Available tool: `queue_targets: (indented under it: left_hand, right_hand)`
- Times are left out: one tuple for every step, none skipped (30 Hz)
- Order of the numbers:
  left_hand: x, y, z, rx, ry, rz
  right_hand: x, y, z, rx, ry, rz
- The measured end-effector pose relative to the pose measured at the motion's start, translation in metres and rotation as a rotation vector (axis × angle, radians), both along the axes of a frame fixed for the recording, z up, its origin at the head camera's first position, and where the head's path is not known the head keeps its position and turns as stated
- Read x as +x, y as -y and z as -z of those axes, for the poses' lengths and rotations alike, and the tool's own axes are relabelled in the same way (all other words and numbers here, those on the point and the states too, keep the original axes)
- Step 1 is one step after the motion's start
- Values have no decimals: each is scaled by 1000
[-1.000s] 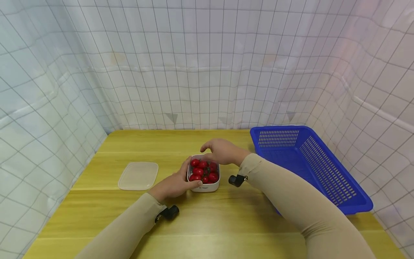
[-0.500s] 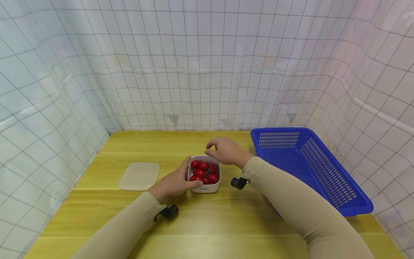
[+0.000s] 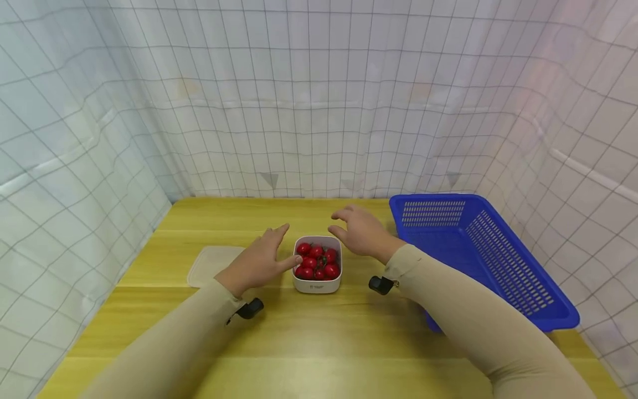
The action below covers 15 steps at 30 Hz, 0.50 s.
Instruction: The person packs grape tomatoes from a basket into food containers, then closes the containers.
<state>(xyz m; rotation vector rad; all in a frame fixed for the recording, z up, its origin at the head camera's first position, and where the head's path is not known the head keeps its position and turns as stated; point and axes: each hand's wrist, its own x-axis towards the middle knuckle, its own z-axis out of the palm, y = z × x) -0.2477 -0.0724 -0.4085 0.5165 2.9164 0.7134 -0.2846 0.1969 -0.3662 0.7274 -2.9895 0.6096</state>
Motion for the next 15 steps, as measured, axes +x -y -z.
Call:
queue_targets:
  left_hand:
    - [-1, 1, -2, -21, -16, 2]
    - [-2, 2, -5, -44, -32, 6]
    - [-2, 2, -6, -65, -49, 10]
    - [-3, 3, -8, -81, -63, 13]
    - [-3, 4, -9, -94, -76, 14]
    - [-3, 5, -10, -105, -88, 15]
    - [-3, 5, -11, -114, -100, 16]
    - [-4, 6, -12, -124, -111, 17]
    - [-4, 7, -12, -131, -119, 16]
    - [-4, 8, -13, -137, -123, 14]
    - [-4, 9, -13, -142, -124, 12]
    - [-4, 10, -13, -147, -124, 10]
    - [-3, 11, -13, -149, -121, 9]
    - [-3, 12, -13, -151, -119, 9]
    - [-3, 13, -14, -155, -119, 10]
  right_hand:
    - [0, -2, 0, 2, -4, 2]
    - [1, -4, 1, 8, -9, 2]
    - [1, -5, 1, 15, -12, 2]
    - [2, -6, 2, 18, -13, 1]
    - [2, -7, 2, 23, -15, 1]
    - [3, -8, 2, 30, -16, 0]
    - [4, -9, 3, 37, -17, 1]
    - [5, -9, 3, 45, -18, 1]
    - [6, -10, 3, 49, -14, 3]
    - [7, -11, 3, 53, -11, 4]
    - [8, -11, 4, 58, -10, 3]
    - [8, -12, 4, 60, -9, 2]
    - [9, -13, 5, 61, -8, 1]
    - [10, -13, 5, 63, -8, -2]
    - [11, -14, 6, 63, -6, -3]
